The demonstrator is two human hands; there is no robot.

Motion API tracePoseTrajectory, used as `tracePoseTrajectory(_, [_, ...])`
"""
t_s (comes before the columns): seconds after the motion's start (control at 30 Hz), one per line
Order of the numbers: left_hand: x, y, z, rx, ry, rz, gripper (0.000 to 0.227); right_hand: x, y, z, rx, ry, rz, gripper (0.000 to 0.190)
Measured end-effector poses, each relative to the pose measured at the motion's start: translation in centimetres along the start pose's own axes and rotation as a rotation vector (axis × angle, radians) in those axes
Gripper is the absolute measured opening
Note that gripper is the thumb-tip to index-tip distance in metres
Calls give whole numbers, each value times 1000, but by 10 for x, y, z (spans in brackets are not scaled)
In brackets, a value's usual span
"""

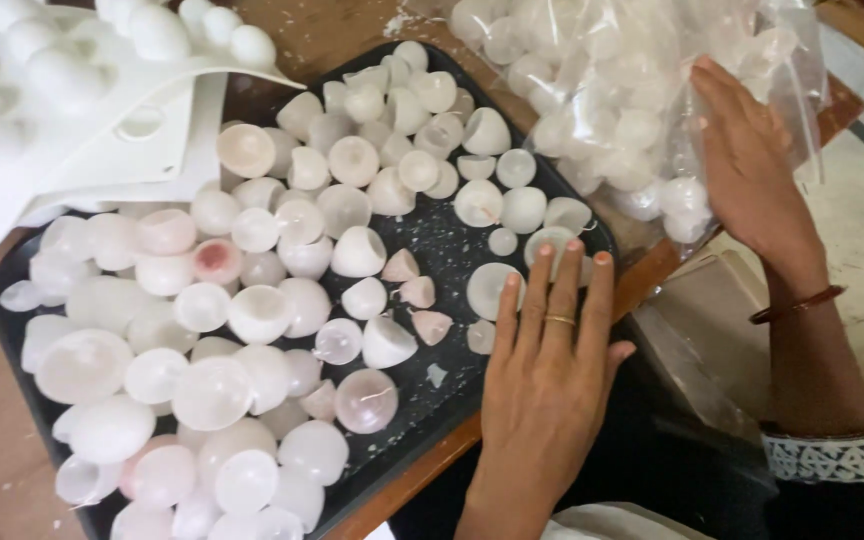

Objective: The person picks up small white bowl-shaped objects from a tray and places them into clear plastic bags, closing the bags once filled.

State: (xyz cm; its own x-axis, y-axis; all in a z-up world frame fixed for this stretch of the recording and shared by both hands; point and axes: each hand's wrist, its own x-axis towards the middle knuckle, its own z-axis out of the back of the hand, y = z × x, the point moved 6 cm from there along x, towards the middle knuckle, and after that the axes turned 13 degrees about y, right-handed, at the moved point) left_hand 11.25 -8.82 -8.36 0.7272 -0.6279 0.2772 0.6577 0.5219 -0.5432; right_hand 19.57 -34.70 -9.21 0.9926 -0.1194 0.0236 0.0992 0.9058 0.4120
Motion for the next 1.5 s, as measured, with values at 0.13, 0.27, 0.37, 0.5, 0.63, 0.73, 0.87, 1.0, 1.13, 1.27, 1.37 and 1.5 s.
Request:
tracePoseTrajectory(0.13, [-11, 0, 1, -111, 23, -53, 67, -5, 9, 3, -15, -65, 5, 49])
tracePoseTrajectory(0.27, [-12, -2, -3, -152, 19, -73, 67, -7, 5, -3, -60, -85, -55, 49])
tracePoseTrajectory(0.37, [4, -11, -7, -120, 37, -97, 68, -9, 11, -2, -82, -119, 9, 50])
tracePoseTrajectory(0.5, [39, -31, -11, -21, 34, -130, 73, -11, 13, 3, 12, -81, -42, 51])
tracePoseTrajectory(0.63, [75, -43, -21, 94, 43, -102, 76, -29, 15, 14, 79, -90, 122, 60])
tracePoseTrajectory(0.73, [97, -38, -37, 158, 5, -63, 79, -34, -1, 20, -43, -89, 99, 70])
tracePoseTrajectory(0.87, [115, -25, -56, 296, -29, 35, 73, -23, -22, 8, -122, -18, 132, 85])
tracePoseTrajectory(1.0, [127, -17, -60, 400, -65, 124, 74, -6, -24, 4, -110, 12, 114, 88])
tracePoseTrajectory(1.13, [132, -13, -55, 470, -59, 142, 75, 3, -20, 5, -119, 22, 108, 86])
tracePoseTrajectory(1.27, [128, -8, -54, 485, -18, 167, 79, 2, -31, -4, -148, 13, 156, 85])
tracePoseTrajectory(1.37, [117, -13, -53, 402, -55, 116, 76, -12, -50, -16, -172, 22, 177, 88])
tracePoseTrajectory(1.5, [98, -24, -40, 398, -114, 44, 63, -59, -115, -22, 129, -559, 306, 54])
